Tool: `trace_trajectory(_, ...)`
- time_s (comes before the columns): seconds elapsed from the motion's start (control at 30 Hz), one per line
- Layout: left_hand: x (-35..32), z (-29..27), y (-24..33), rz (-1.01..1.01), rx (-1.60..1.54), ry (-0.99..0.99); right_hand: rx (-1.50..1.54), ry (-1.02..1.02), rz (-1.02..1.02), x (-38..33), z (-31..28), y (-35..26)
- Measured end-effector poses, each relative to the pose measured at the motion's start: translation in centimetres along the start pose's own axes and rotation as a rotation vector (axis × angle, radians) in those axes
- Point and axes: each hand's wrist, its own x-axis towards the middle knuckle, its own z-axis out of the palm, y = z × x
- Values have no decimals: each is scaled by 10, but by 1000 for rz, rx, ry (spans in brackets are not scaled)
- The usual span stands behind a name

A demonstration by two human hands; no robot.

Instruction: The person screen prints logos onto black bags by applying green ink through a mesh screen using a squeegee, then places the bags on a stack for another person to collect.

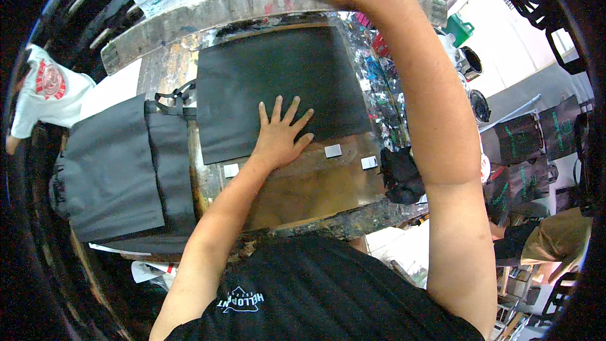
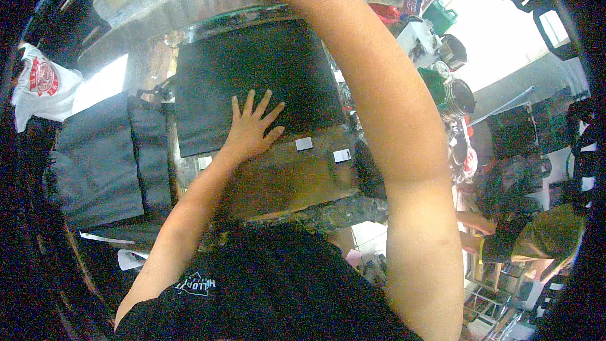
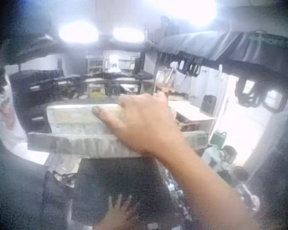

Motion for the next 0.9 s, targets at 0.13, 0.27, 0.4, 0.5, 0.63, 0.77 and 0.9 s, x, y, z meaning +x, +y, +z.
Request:
trace_trajectory(0.13, -6, -4, 13, -16, -15, -13, -32, 91, 29, 8, 15, 2)
trace_trajectory(0.27, -10, -2, 16, -7, -16, 4, -17, 60, -3, 2, 6, -2)
trace_trajectory(0.4, -9, 0, 24, -13, -1, -7, -36, 101, 41, -7, 2, 3)
trace_trajectory(0.5, -13, -13, 23, -82, -5, -5, -132, 44, 112, -5, -3, -14)
trace_trajectory(0.63, -29, -74, -17, -356, -351, 608, -80, 251, 25, -5, 28, -3)
trace_trajectory(0.77, -59, -169, -76, -505, -1303, 851, -81, 314, 26, -43, 44, 0)
trace_trajectory(0.9, -117, -193, -103, -508, -1180, 522, 18, 384, -133, -93, 72, -18)
